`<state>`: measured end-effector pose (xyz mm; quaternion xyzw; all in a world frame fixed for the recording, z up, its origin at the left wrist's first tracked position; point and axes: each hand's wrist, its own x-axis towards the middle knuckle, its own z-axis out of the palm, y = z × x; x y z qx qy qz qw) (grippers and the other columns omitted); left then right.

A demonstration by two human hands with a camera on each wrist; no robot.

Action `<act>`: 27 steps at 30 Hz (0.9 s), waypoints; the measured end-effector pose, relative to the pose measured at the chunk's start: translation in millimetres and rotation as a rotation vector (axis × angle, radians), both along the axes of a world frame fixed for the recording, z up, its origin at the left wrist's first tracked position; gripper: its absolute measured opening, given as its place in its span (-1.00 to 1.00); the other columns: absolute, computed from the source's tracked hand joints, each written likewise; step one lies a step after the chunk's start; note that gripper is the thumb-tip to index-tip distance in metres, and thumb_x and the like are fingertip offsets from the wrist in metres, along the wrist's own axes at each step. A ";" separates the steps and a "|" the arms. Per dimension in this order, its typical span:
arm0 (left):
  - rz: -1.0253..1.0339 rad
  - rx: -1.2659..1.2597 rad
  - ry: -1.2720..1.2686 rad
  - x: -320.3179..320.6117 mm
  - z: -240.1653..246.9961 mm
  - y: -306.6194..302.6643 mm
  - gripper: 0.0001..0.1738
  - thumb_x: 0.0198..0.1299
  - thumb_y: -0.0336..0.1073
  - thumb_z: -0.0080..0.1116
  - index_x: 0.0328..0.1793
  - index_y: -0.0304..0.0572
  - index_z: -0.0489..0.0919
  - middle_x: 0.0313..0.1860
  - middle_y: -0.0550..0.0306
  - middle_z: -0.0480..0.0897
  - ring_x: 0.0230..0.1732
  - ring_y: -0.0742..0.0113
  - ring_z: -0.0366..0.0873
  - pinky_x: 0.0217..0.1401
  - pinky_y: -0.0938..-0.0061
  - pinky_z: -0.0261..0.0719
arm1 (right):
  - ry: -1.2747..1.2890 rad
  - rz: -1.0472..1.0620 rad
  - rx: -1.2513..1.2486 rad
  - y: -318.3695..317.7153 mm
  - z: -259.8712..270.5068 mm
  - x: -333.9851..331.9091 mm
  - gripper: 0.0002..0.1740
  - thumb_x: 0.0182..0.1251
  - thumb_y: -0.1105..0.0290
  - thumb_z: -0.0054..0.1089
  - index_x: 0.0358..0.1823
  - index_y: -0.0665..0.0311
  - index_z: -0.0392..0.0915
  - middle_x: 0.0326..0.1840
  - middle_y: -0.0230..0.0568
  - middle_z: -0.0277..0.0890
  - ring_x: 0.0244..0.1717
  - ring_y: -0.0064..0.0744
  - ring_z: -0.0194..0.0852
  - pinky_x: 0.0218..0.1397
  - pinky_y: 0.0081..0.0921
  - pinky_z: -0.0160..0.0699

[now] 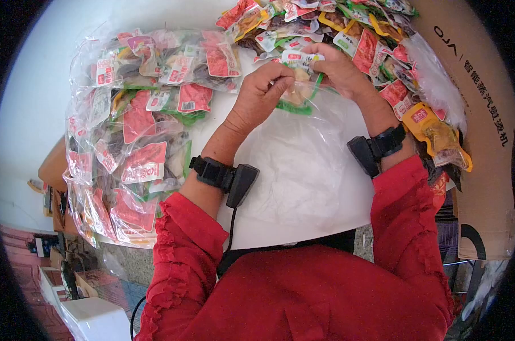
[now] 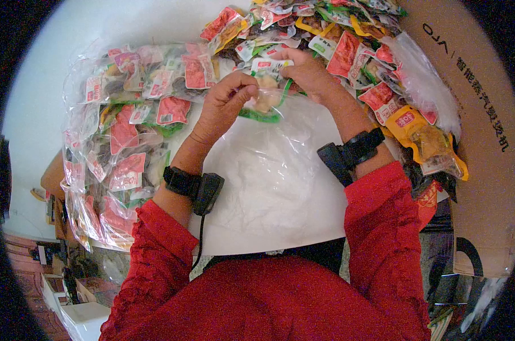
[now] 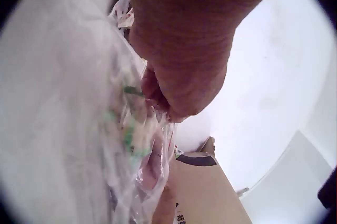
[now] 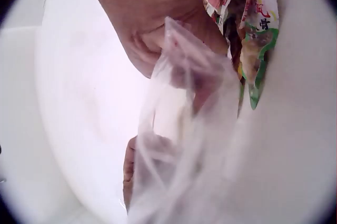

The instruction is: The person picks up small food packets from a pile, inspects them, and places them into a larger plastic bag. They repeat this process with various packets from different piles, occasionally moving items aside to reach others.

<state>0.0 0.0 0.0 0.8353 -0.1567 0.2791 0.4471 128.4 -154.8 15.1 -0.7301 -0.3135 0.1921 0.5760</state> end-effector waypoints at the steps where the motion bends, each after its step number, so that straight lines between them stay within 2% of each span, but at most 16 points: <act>1: -0.004 -0.028 0.002 -0.2 1.3 0.4 -0.93 0.11 -0.45 0.04 -0.27 -0.24 0.47 -0.33 0.16 0.51 -0.34 0.37 0.43 -0.24 0.57 0.40 | 0.053 0.116 0.024 -0.2 -2.1 2.1 -0.60 0.14 0.38 0.02 0.06 0.20 0.31 -0.24 -0.34 0.38 -0.36 -0.61 0.37 -0.34 -0.58 0.50; 2: -0.008 -0.056 0.003 -0.6 2.8 0.6 -0.92 0.13 -0.45 0.02 -0.26 -0.27 0.48 -0.36 0.21 0.50 -0.34 0.45 0.41 -0.24 0.61 0.38 | 0.105 0.233 0.048 -1.2 -3.4 4.4 -0.61 0.13 0.39 0.02 0.03 0.26 0.31 -0.26 -0.34 0.38 -0.44 -0.62 0.37 -0.48 -0.60 0.51; 3: -0.007 -0.082 0.009 -2.3 -4.5 -3.8 -0.92 0.13 -0.45 0.02 -0.26 -0.27 0.48 -0.36 0.21 0.50 -0.34 0.45 0.41 -0.24 0.61 0.38 | 0.114 0.232 0.023 -8.2 -3.3 0.0 -0.61 0.13 0.39 0.02 0.03 0.26 0.31 -0.26 -0.34 0.38 -0.44 -0.62 0.37 -0.48 -0.60 0.51; 5: 0.116 0.064 -0.067 0.2 -2.9 -2.6 -0.93 0.05 -0.44 0.08 -0.32 -0.23 0.45 -0.43 0.06 0.46 -0.39 0.18 0.43 -0.29 0.48 0.41 | 0.216 0.419 -0.140 -12.8 6.2 -4.9 -0.66 0.15 0.36 0.03 -0.04 0.30 0.35 -0.30 -0.35 0.40 -0.44 -0.62 0.41 -0.54 -0.62 0.49; 6: 0.118 0.071 -0.069 0.2 -4.4 -1.7 -0.93 0.05 -0.44 0.08 -0.32 -0.23 0.45 -0.43 0.06 0.46 -0.39 0.18 0.43 -0.29 0.48 0.41 | 0.213 0.422 -0.134 -12.6 5.7 -9.8 -0.66 0.15 0.36 0.03 -0.04 0.30 0.35 -0.30 -0.35 0.40 -0.44 -0.62 0.41 -0.54 -0.62 0.49; 8: 0.103 0.110 -0.089 1.8 -9.3 -3.6 -0.92 0.02 -0.43 0.08 -0.33 -0.23 0.45 -0.42 0.04 0.46 -0.37 0.12 0.43 -0.28 0.43 0.41 | 0.208 0.594 -0.357 -13.4 4.5 -16.1 -0.76 0.11 0.40 -0.04 -0.21 0.34 0.46 -0.44 -0.28 0.41 -0.47 -0.49 0.46 -0.54 -0.53 0.52; 11: 0.119 0.080 -0.049 3.3 -12.8 -7.6 -0.92 0.02 -0.42 0.07 -0.34 -0.22 0.45 -0.40 0.04 0.47 -0.34 0.11 0.44 -0.27 0.40 0.41 | 0.217 0.769 -0.546 -16.0 4.1 -10.9 -0.74 0.16 0.28 0.06 -0.24 0.32 0.48 -0.49 -0.40 0.42 -0.48 -0.60 0.46 -0.54 -0.64 0.47; 13: 0.126 0.055 -0.080 5.6 -16.5 -8.7 -0.93 0.02 -0.43 0.06 -0.34 -0.22 0.44 -0.41 0.02 0.48 -0.36 0.09 0.45 -0.29 0.39 0.41 | 0.166 0.734 -0.558 -13.8 9.1 -19.0 -0.77 0.14 0.30 0.05 -0.29 0.32 0.50 -0.54 -0.37 0.42 -0.55 -0.55 0.44 -0.54 -0.59 0.49; 15: 0.183 0.017 0.027 6.1 -19.6 -9.1 -0.93 0.08 -0.46 0.05 -0.31 -0.29 0.45 -0.45 0.10 0.48 -0.38 0.37 0.45 -0.27 0.56 0.41 | 0.112 0.703 -0.574 -8.4 12.0 -20.7 -0.79 0.12 0.32 0.03 -0.34 0.32 0.51 -0.58 -0.34 0.43 -0.63 -0.50 0.43 -0.53 -0.55 0.51; 17: 0.183 -0.028 -0.011 10.0 -27.7 -7.3 -0.92 0.08 -0.43 0.04 -0.31 -0.30 0.45 -0.45 0.05 0.50 -0.40 0.31 0.46 -0.27 0.52 0.42 | -0.150 0.501 -0.476 -4.2 3.8 -10.9 -0.79 0.14 0.32 0.03 -0.34 0.31 0.51 -0.55 -0.34 0.44 -0.58 -0.54 0.43 -0.52 -0.57 0.49; 20: 0.210 -0.025 0.052 11.7 -30.4 -3.3 -0.90 0.08 -0.39 0.01 -0.30 -0.27 0.45 -0.40 -0.05 0.52 -0.38 0.14 0.48 -0.26 0.41 0.43 | -0.271 0.289 -0.322 -1.0 1.0 -3.5 -0.79 0.17 0.34 -0.01 -0.29 0.31 0.50 -0.51 -0.34 0.45 -0.54 -0.56 0.42 -0.50 -0.59 0.46; 21: 0.227 -0.036 0.041 12.2 -29.5 -1.8 -0.90 0.08 -0.39 0.01 -0.30 -0.27 0.45 -0.40 -0.05 0.52 -0.38 0.14 0.48 -0.26 0.41 0.43 | -0.284 0.306 -0.331 8.7 11.7 -5.6 -0.79 0.17 0.34 -0.01 -0.29 0.31 0.50 -0.51 -0.34 0.45 -0.54 -0.56 0.42 -0.50 -0.59 0.46; 23: 0.186 -0.053 0.061 12.5 -33.7 -2.1 -0.89 0.08 -0.38 0.01 -0.31 -0.26 0.44 -0.42 -0.05 0.52 -0.38 0.11 0.49 -0.27 0.39 0.43 | -0.095 0.235 -0.268 21.5 30.3 -14.4 -0.78 0.19 0.34 -0.03 -0.21 0.29 0.48 -0.47 -0.34 0.45 -0.47 -0.57 0.42 -0.47 -0.59 0.46; 24: 0.196 -0.048 0.053 12.6 -34.2 -2.5 -0.89 0.08 -0.36 0.01 -0.32 -0.24 0.45 -0.43 -0.08 0.52 -0.37 0.03 0.49 -0.29 0.34 0.43 | -0.150 0.284 -0.335 33.1 34.5 -4.0 -0.72 0.21 0.38 -0.07 -0.06 0.27 0.41 -0.32 -0.27 0.45 -0.39 -0.52 0.46 -0.45 -0.60 0.47; 25: 0.198 -0.060 0.050 14.0 -36.4 -3.1 -0.89 0.08 -0.36 0.01 -0.32 -0.24 0.45 -0.43 -0.08 0.52 -0.37 0.03 0.49 -0.29 0.34 0.43 | -0.153 0.287 -0.347 47.3 42.0 -2.9 -0.72 0.21 0.38 -0.07 -0.06 0.27 0.41 -0.32 -0.27 0.45 -0.39 -0.52 0.46 -0.45 -0.60 0.47; 27: 0.200 0.007 0.086 15.1 -38.4 -4.7 -0.88 0.08 -0.33 -0.01 -0.33 -0.22 0.45 -0.43 -0.09 0.53 -0.36 -0.04 0.49 -0.29 0.27 0.43 | 0.067 0.262 -0.200 79.3 56.3 -2.6 -0.63 0.24 0.37 -0.09 0.09 0.27 0.29 -0.14 -0.22 0.37 -0.26 -0.49 0.46 -0.37 -0.67 0.45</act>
